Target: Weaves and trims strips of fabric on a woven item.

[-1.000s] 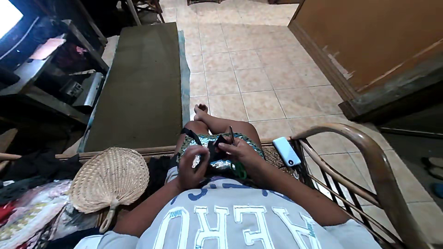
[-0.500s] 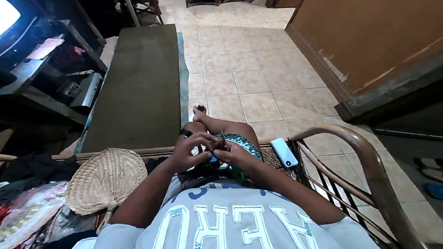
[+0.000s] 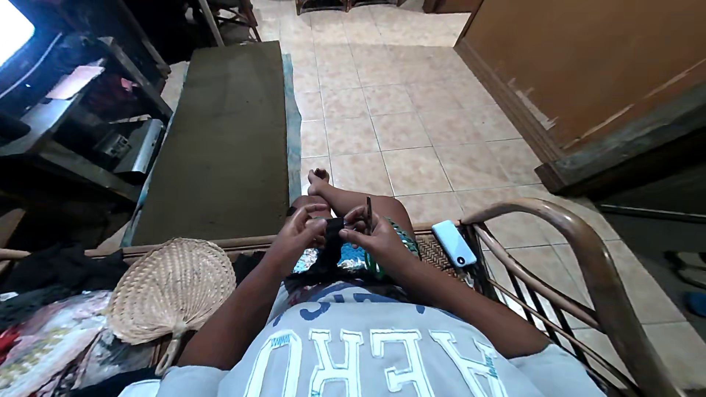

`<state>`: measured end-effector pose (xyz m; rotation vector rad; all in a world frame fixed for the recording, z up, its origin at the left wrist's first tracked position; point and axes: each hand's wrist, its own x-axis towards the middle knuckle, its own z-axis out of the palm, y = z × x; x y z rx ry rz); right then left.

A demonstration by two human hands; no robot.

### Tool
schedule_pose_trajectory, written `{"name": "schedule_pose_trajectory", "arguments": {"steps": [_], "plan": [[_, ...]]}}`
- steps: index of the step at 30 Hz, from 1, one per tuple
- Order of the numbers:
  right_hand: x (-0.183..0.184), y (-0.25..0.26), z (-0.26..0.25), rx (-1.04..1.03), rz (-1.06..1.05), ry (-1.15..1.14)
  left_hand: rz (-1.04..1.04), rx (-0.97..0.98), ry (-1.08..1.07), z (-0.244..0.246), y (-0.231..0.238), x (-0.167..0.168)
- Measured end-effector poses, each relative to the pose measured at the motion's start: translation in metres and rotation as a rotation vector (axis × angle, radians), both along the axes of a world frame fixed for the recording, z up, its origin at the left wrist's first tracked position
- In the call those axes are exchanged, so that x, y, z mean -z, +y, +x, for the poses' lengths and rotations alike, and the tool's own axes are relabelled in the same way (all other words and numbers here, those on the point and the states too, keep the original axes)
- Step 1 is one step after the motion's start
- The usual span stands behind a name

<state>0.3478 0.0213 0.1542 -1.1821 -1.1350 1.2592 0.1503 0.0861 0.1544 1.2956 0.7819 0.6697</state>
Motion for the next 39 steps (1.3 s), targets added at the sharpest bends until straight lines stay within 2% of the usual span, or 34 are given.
{"name": "schedule_pose_trajectory", "arguments": {"steps": [9, 12, 15, 17, 19, 23, 26, 30, 39], "plan": [[0.007, -0.003, 0.000, -0.003, 0.045, -0.003, 0.245, -0.080, -0.042, 0.000, -0.016, 0.014], [0.000, 0.000, -0.001, -0.001, 0.054, -0.045, 0.412, -0.043, 0.003, 0.001, -0.008, 0.011], [-0.018, 0.013, -0.001, 0.051, 0.189, -0.172, 0.499, -0.023, -0.018, 0.002, 0.007, -0.002], [-0.028, 0.025, 0.004, 0.046, 0.230, -0.154, 0.430, 0.004, -0.025, 0.002, 0.018, -0.009], [-0.036, 0.036, 0.010, 0.031, 0.251, -0.107, 0.260, 0.075, -0.008, 0.001, 0.025, -0.009], [-0.042, 0.051, 0.021, 0.034, 0.252, -0.121, -0.053, 0.207, 0.041, -0.003, 0.026, 0.006], [-0.038, 0.059, 0.027, 0.049, 0.206, -0.121, -0.206, 0.192, 0.074, -0.004, 0.023, 0.013], [-0.032, 0.063, 0.025, 0.076, 0.106, -0.089, -0.143, 0.163, 0.043, -0.002, 0.023, 0.014], [-0.026, 0.062, 0.017, -0.026, 0.080, -0.171, 0.129, -0.108, -0.026, 0.020, 0.023, 0.003]]}}
